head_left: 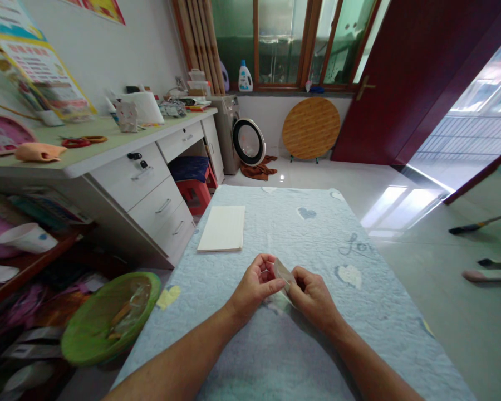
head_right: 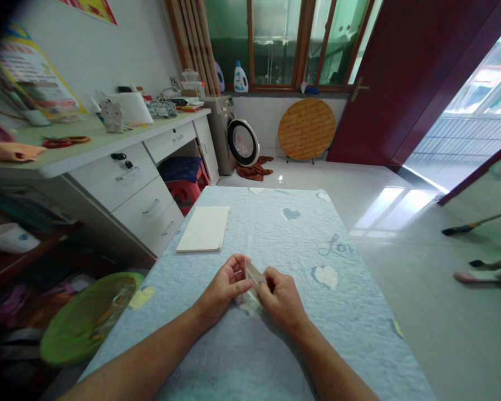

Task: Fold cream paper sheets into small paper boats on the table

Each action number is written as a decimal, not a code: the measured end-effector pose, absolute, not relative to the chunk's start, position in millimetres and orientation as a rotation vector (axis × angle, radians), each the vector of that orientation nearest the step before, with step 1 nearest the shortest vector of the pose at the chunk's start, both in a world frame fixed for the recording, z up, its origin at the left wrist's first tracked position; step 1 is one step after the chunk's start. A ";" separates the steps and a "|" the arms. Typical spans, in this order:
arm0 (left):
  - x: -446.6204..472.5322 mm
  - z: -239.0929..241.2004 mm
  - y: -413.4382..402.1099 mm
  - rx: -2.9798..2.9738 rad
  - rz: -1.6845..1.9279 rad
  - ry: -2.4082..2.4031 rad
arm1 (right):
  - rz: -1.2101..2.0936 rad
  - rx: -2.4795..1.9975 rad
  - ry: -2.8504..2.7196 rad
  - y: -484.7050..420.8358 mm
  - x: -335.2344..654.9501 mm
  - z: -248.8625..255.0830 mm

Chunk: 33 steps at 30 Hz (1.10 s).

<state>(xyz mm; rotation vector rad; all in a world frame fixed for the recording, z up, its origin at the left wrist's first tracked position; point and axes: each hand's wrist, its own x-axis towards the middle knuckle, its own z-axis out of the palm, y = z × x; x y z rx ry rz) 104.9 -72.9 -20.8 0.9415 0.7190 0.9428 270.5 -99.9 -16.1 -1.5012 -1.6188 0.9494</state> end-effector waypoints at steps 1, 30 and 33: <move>105.2 -20.7 -73.0 0.935 0.939 0.716 | 0.946 -1.499 -1.616 -100.1 270.5 -16.0; 112.1 -23.0 -75.0 0.856 0.991 0.666 | 0.893 -1.498 -1.545 -99.7 270.8 -16.5; 113.1 -23.3 -75.0 0.834 1.007 0.639 | 0.886 -1.496 -1.544 -100.1 270.9 -17.2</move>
